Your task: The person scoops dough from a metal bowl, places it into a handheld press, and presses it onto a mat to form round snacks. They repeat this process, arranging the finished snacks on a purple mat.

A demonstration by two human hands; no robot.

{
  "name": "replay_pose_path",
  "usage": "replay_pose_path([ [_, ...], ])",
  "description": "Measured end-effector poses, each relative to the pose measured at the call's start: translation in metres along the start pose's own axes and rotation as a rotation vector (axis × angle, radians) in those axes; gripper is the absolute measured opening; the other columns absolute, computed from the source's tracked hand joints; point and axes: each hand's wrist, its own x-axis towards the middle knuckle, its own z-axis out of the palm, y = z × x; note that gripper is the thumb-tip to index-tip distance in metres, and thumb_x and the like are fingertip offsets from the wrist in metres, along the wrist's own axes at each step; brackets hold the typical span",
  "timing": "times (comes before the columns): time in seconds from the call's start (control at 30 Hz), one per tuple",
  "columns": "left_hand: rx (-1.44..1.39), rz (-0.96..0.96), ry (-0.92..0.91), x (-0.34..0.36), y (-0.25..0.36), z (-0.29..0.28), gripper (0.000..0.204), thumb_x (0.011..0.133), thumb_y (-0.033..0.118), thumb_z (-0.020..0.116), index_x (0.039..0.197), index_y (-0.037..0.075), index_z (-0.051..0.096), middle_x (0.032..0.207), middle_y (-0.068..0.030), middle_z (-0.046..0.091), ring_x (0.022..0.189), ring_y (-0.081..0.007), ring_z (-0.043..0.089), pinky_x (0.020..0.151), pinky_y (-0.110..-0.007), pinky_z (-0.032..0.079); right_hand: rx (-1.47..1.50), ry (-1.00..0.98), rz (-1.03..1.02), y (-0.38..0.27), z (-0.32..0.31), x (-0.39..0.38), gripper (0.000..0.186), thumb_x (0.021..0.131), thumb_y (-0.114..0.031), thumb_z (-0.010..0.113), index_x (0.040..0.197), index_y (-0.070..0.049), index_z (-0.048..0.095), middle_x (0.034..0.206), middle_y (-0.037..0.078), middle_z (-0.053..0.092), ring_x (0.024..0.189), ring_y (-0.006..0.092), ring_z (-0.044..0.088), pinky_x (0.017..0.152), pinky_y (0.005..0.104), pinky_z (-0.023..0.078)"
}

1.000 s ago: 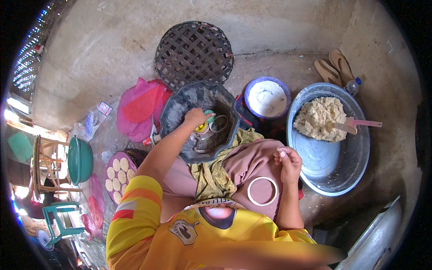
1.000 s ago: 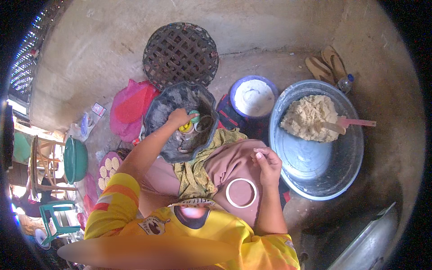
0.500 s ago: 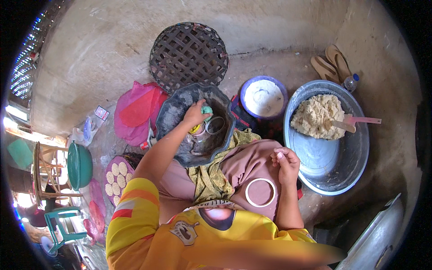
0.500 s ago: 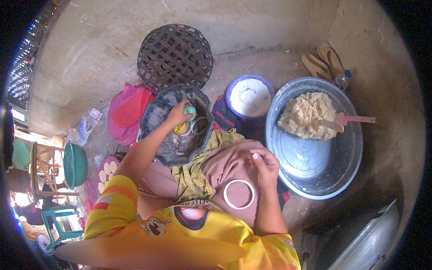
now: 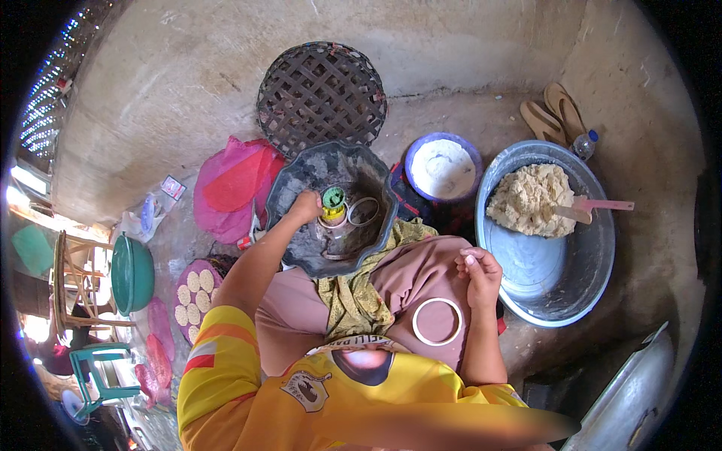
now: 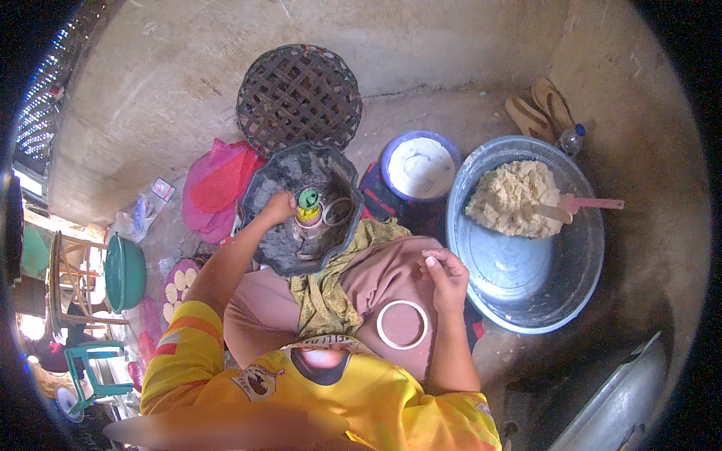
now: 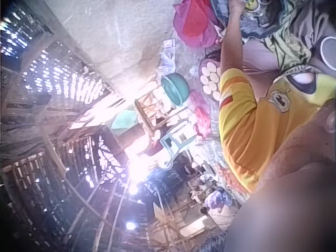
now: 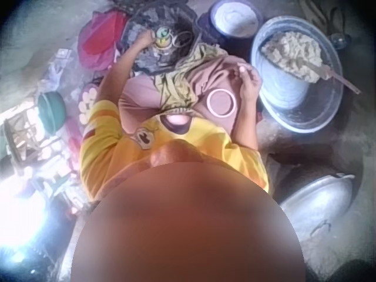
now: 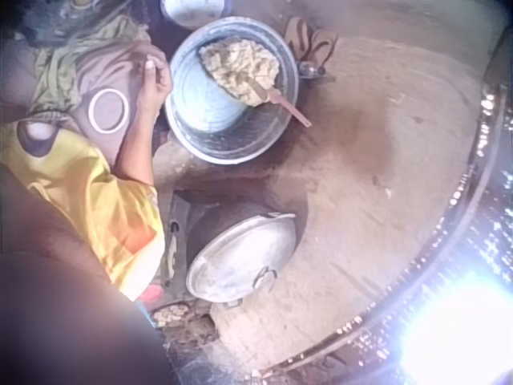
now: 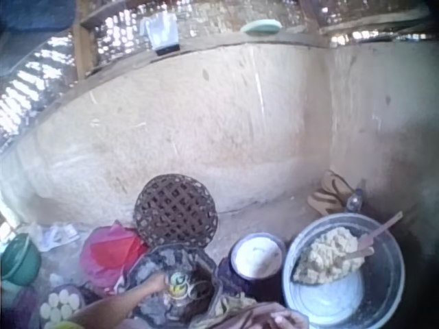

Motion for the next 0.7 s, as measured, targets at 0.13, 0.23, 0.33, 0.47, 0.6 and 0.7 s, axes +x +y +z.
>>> replay_pose_path([
  [0.13,0.031,-0.024,0.09,0.002,0.012,0.0,0.052,0.059,0.027,0.073,0.097,0.001,0.05,0.097,-0.0206,0.052,0.095,-0.0336,0.051,0.082,-0.036,0.042,-0.012,0.012,0.012,0.0,0.0,0.0,0.01,0.078,-0.006,0.059,0.085,0.0,0.06,0.079,0.005,0.059,0.068,0.0111,0.054,0.061,0.0222,0.043],
  [0.23,-0.031,-0.159,0.153,0.008,0.031,0.003,0.066,0.06,0.032,0.072,0.109,-0.001,0.043,0.108,-0.0231,0.047,0.099,-0.0363,0.05,0.085,-0.036,0.042,-0.002,0.007,0.016,0.0,0.0,0.001,0.01,0.078,-0.006,0.059,0.085,0.0,0.06,0.078,0.005,0.059,0.068,0.0111,0.054,0.062,0.0223,0.042],
  [0.33,-0.03,-0.308,0.166,0.015,0.052,0.006,0.074,0.061,0.04,0.072,0.111,-0.003,0.04,0.109,-0.0234,0.047,0.101,-0.0344,0.05,0.084,-0.038,0.043,-0.006,-0.001,-0.009,0.0,0.001,0.001,0.01,0.078,-0.007,0.059,0.085,0.0,0.06,0.078,0.005,0.059,0.068,0.0111,0.054,0.06,0.0222,0.042],
  [0.47,-0.031,-0.406,0.251,0.019,0.075,0.014,0.081,0.056,0.042,0.076,0.112,-0.002,0.038,0.108,-0.0256,0.046,0.099,-0.0354,0.051,0.082,-0.039,0.045,-0.004,0.006,0.007,-0.001,0.0,0.0,0.01,0.078,-0.008,0.059,0.085,0.0,0.06,0.077,0.006,0.059,0.067,0.0109,0.054,0.057,0.0219,0.042],
  [0.6,-0.077,-0.409,0.306,0.021,0.081,0.017,0.076,0.057,0.032,0.077,0.114,0.001,0.037,0.112,-0.0233,0.044,0.101,-0.0357,0.05,0.083,-0.04,0.043,0.001,-0.006,0.005,-0.003,0.0,0.0,0.011,0.079,-0.009,0.058,0.085,-0.001,0.059,0.076,0.006,0.059,0.065,0.0107,0.053,0.055,0.0211,0.041],
  [0.7,-0.071,-0.347,0.282,0.021,0.071,0.008,0.073,0.058,0.029,0.076,0.112,0.0,0.038,0.111,-0.024,0.044,0.101,-0.0362,0.05,0.084,-0.041,0.043,-0.004,-0.016,-0.011,-0.003,0.001,0.001,0.011,0.08,-0.011,0.057,0.085,-0.002,0.059,0.075,0.006,0.058,0.063,0.0106,0.052,0.053,0.0203,0.04],
])
